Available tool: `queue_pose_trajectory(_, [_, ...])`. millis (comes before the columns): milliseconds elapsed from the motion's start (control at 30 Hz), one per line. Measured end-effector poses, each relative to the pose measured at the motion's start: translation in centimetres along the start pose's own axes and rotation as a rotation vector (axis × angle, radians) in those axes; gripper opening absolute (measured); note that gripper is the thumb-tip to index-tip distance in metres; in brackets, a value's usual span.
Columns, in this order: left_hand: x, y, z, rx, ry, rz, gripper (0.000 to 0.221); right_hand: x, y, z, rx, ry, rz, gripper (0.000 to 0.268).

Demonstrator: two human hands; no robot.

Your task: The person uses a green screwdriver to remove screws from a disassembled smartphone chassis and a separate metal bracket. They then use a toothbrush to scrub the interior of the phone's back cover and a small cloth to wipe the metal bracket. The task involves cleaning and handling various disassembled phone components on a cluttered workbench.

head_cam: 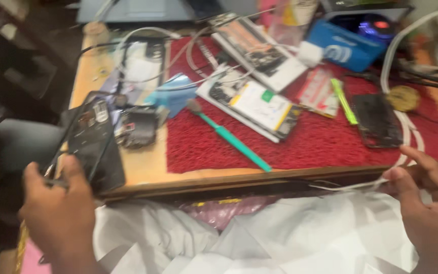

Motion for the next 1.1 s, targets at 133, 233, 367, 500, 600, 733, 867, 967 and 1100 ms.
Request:
queue_pose_trajectory(133, [0.4, -0.5, 0.0, -0.047, -0.061, -0.161, 0.062, -5.1, 2.3, 4.7, -0.078, 0.159, -0.149, 0.014])
queue_pose_trajectory(233, [-1.1, 0.3, 0.4, -0.127, 0.169, -0.304, 0.056, -4.4, 4.9, 2.7, 0.127, 0.338, -0.079, 0.016])
queue_pose_trajectory(367, [-0.6, 2.4, 3.6, -0.152, 0.51, -0.156, 0.044, 0.4, 10.8, -8.8, 0.655, 0.005, 0.112, 0.035])
queue_pose_trajectory(500, [1.5, 8.0, 1.6, 0.142, 0.907, 0.109, 0.042, 5.7, 13.6, -17.5, 0.548, 0.021, 0.558, 0.042])
queue_pose_trajectory(600, [2.6, 11.1, -1.5, 0.443, 0.722, 0.08, 0.042, 2.4, 12.5, -20.6, 0.714, 0.364, 0.339, 0.038])
queue_pose_trajectory(733, [5.2, 12.2, -4.8, 0.545, 0.628, 0.139, 0.027, 4.3, 13.9, -20.1, 0.491, 0.28, 0.589, 0.038])
queue_pose_trajectory(867, [5.5, 11.6, -5.5, 0.555, 0.522, 0.019, 0.026, 4.8, 14.4, -19.9, 0.396, 0.226, 0.617, 0.047])
queue_pose_trajectory(967, [5.7, 11.5, -5.6, 0.58, 0.534, 0.035, 0.027, 5.3, 14.0, -20.1, 0.357, 0.28, 0.643, 0.045])
queue_pose_trajectory(1100, [6.7, 11.4, -5.7, 0.549, 0.595, 0.045, 0.027, 4.4, 13.4, -21.3, 0.424, 0.35, 0.575, 0.043])
Point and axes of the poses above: each hand's wrist, its own y-axis away from the middle knuckle, its own z-axis out of the back of the hand, x = y × z, the point moved 8 cm from there along -y, towards the middle knuckle, and after that the axes turned 7 degrees about -x, right-handed, at the moved point
